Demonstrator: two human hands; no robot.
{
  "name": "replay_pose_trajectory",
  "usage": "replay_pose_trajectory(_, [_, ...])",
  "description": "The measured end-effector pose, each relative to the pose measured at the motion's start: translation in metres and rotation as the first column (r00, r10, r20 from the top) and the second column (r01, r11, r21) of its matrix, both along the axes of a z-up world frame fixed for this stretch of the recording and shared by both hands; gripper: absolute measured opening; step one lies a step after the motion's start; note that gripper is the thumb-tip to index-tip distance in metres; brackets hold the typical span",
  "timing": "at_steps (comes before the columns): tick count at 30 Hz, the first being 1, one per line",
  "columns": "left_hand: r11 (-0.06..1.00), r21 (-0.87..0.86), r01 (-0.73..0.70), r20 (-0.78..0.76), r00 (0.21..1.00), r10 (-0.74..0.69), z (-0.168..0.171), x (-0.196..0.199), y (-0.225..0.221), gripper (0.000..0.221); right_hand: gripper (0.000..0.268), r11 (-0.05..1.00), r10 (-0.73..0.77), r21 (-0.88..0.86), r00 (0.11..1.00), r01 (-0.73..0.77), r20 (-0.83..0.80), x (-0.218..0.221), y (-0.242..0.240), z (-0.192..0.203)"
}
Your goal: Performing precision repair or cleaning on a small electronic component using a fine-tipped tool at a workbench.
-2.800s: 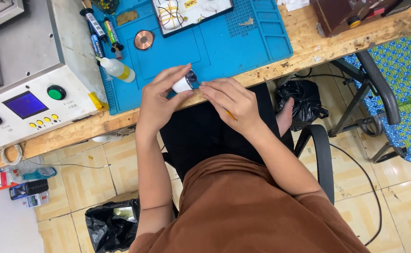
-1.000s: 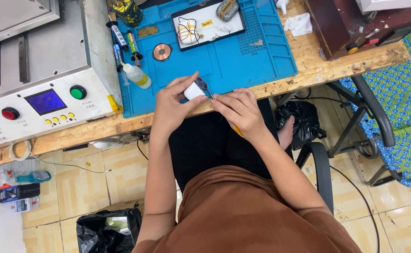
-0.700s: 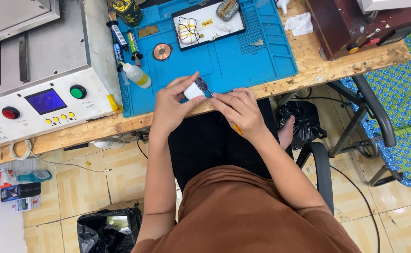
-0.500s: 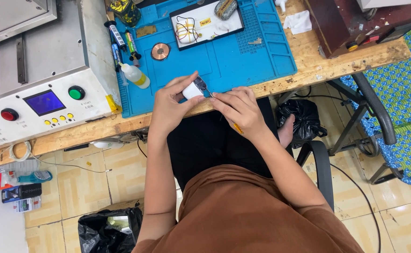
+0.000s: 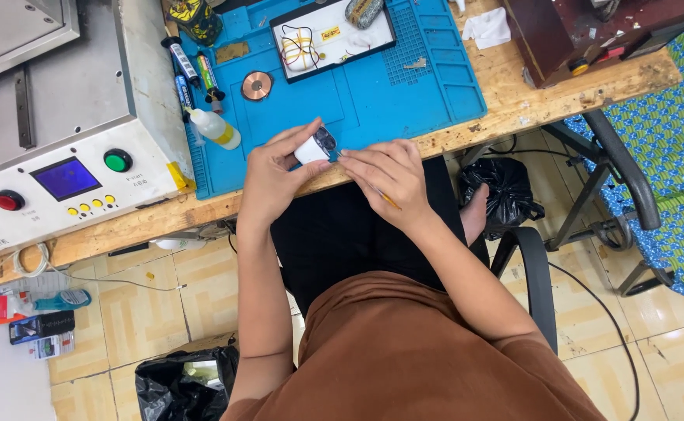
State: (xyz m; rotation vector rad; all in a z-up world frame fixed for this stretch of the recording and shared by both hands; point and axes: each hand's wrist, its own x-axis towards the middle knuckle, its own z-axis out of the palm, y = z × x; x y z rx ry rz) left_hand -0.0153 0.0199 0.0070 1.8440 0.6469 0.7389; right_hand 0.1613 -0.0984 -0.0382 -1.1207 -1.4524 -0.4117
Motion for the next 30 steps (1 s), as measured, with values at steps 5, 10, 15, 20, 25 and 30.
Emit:
replay_pose_trajectory(5, [1.000,-0.019,-0.016,0.012,1.000,0.017,-0.001,-0.001,0.000,0.065,0.011,1.000,-0.011,-0.013,1.000,0.011,0.022,0.002,-0.003,0.000])
replay_pose_trajectory(10, [1.000,0.004,0.006,0.001,1.000,-0.006,-0.002,0.001,0.001,0.064,0.012,0.999,0.011,-0.031,1.000,-0.011,0.013,0.003,-0.003,0.000])
replay_pose_trajectory(15, [1.000,-0.012,0.011,0.014,1.000,-0.011,0.000,0.001,0.000,0.064,0.010,0.999,0.011,-0.046,1.000,-0.011,-0.015,0.000,-0.003,0.002])
replay_pose_trajectory(20, [1.000,-0.005,-0.011,0.021,1.000,0.011,0.000,0.000,-0.002,0.064,0.009,0.997,0.037,-0.067,0.999,-0.039,-0.036,0.006,-0.004,0.005])
replay_pose_trajectory(25, [0.999,0.032,0.013,0.022,1.000,-0.013,0.001,0.002,-0.001,0.063,0.010,0.995,0.063,-0.077,0.997,-0.066,-0.047,0.006,-0.003,0.003])
replay_pose_trajectory(30, [1.000,0.010,0.010,0.050,0.999,-0.011,-0.001,-0.001,0.000,0.064,0.012,0.991,0.071,-0.108,0.997,-0.075,-0.034,0.008,-0.005,0.004])
